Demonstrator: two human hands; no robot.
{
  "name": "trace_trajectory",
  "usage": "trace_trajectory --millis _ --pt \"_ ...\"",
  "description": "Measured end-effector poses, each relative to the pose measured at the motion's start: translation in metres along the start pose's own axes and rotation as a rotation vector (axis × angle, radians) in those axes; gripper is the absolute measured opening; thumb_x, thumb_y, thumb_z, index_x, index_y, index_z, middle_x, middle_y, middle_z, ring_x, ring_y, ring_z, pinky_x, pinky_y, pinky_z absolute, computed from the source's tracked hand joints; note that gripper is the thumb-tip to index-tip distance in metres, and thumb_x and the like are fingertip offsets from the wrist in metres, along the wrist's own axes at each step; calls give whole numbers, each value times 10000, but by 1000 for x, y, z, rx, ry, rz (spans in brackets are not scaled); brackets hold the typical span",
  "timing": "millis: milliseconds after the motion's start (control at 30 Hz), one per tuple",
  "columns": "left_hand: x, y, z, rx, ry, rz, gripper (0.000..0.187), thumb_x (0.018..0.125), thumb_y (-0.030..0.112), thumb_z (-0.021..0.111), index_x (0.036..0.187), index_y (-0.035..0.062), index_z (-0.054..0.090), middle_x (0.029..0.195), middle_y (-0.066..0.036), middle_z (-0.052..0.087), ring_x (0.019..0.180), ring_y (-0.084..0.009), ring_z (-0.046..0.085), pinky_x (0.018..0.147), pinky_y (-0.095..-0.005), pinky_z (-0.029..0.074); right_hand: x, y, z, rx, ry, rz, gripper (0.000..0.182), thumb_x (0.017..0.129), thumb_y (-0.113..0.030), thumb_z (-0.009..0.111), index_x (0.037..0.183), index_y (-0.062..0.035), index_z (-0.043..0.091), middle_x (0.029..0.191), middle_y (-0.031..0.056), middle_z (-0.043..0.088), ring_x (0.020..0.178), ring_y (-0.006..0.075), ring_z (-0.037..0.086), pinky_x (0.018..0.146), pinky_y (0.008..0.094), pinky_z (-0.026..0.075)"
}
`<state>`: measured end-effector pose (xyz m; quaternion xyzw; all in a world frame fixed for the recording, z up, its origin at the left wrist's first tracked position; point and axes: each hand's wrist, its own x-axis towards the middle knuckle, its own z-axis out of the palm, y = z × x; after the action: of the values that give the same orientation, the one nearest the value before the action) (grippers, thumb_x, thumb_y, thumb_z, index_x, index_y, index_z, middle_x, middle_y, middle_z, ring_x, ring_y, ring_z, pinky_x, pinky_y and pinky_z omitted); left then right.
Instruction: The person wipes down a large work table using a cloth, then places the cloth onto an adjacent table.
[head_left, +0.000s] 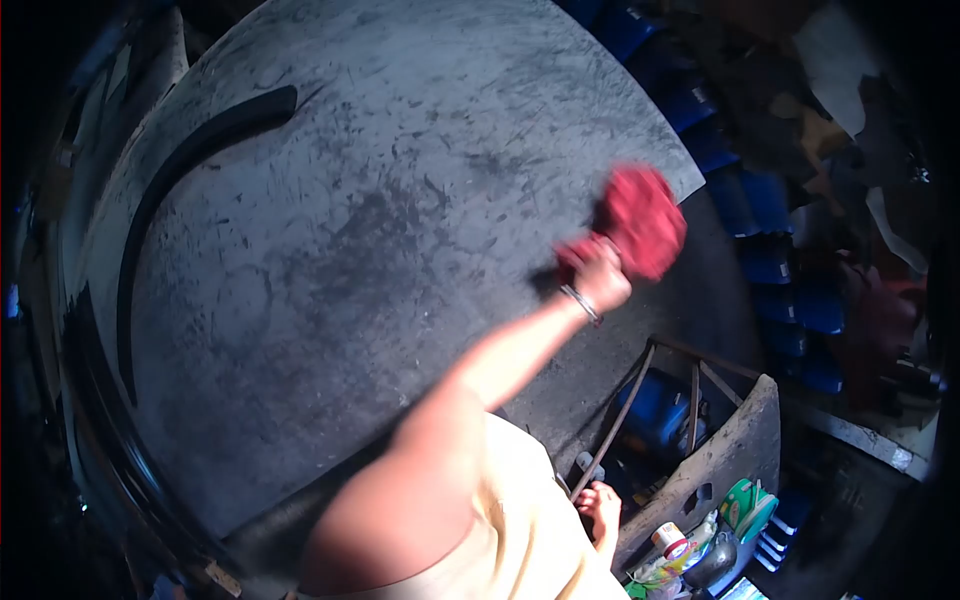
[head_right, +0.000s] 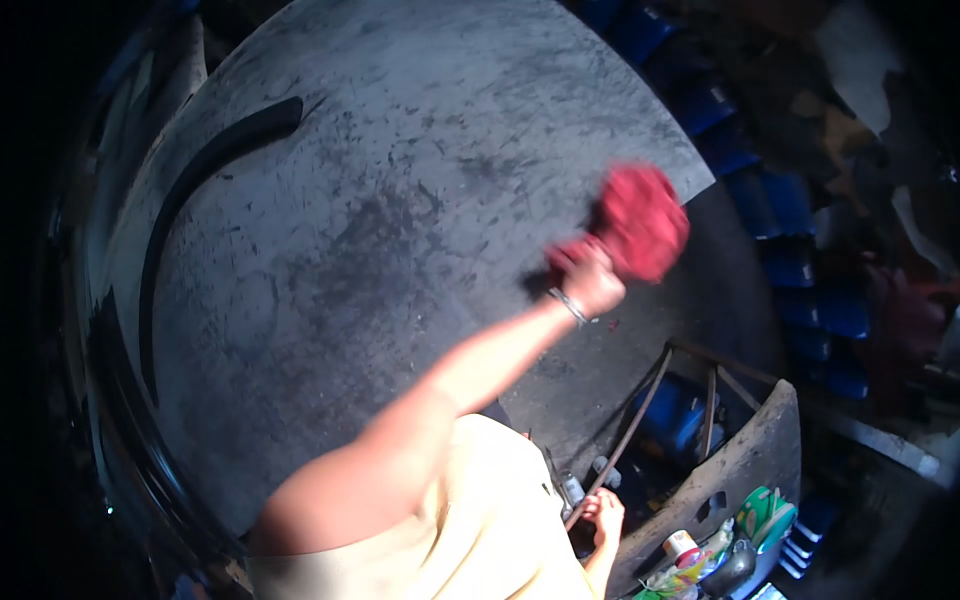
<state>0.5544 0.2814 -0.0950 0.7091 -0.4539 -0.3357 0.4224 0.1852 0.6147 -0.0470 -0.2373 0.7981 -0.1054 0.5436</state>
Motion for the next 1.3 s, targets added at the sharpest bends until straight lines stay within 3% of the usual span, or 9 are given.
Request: trace_trajectory --millis 67,200,467,600,767,900,1033,1233,1300 --pt "-37 41 101 -433 -416 -391 789 746 230 521 1380 -174 285 1378 -408 380 1258 -430 480 1048 -435 418 10 -34 -1 -24 -8 -110 300 1000 -222 475 1197 -20 577 882 90 694 715 179 685 586 289 544" --pt "-117 107 238 -1031 -322 -673 455 679 26 578 1120 -83 548 994 -152 640 878 -249 647 724 -374 529 -15 -78 -1 32 58 -236 296 994 -199 514 1209 -9 587 930 97 699 745 154 682 595 260 523" --pt "11 40 -178 -1474 -48 -417 350 719 17 488 1037 -83 593 1010 -154 624 942 -289 667 896 -444 545 8 53 18 133 21 152 201 924 -170 589 1001 12 629 698 88 643 609 180 648 502 292 501" --pt "3 -89 -390 -553 1081 -99 467 643 -47 597 1109 -69 609 1069 -76 621 907 -204 626 846 -310 494 7 117 28 -85 -68 98 157 890 -139 595 954 -4 646 635 60 594 606 187 638 509 313 503" --pt "-48 -277 -533 264 986 -246 327 723 27 521 989 -103 660 1020 -188 710 947 -278 672 876 -375 486 -10 73 32 -91 -77 189 204 908 -178 578 940 -4 680 719 68 641 660 150 628 590 275 487" --pt "12 -249 -467 693 901 -510 257 686 132 563 827 -34 699 894 -289 673 900 -457 645 818 -514 489 10 20 39 98 9 184 226 951 -177 554 1042 12 636 734 79 649 618 152 625 563 296 512" --pt "137 -156 -308 697 663 37 170 576 137 580 579 -33 592 637 -289 576 617 -470 569 643 -522 469 23 -41 37 83 -10 -95 284 986 -172 523 1175 32 583 855 106 689 656 166 665 548 271 503" --pt "112 -4 17 302 399 756 87 538 45 586 591 -19 608 732 -245 628 835 -420 615 905 -476 463 2 -46 63 159 40 -147 269 983 -154 516 1173 22 590 852 117 693 657 161 664 537 251 486" --pt "44 41 97 -16 -66 502 163 539 41 559 668 -26 634 822 -268 652 908 -403 649 831 -461 520 -9 -18 71 181 16 -16 234 979 -161 523 1141 -16 610 861 88 691 680 142 659 537 228 471"
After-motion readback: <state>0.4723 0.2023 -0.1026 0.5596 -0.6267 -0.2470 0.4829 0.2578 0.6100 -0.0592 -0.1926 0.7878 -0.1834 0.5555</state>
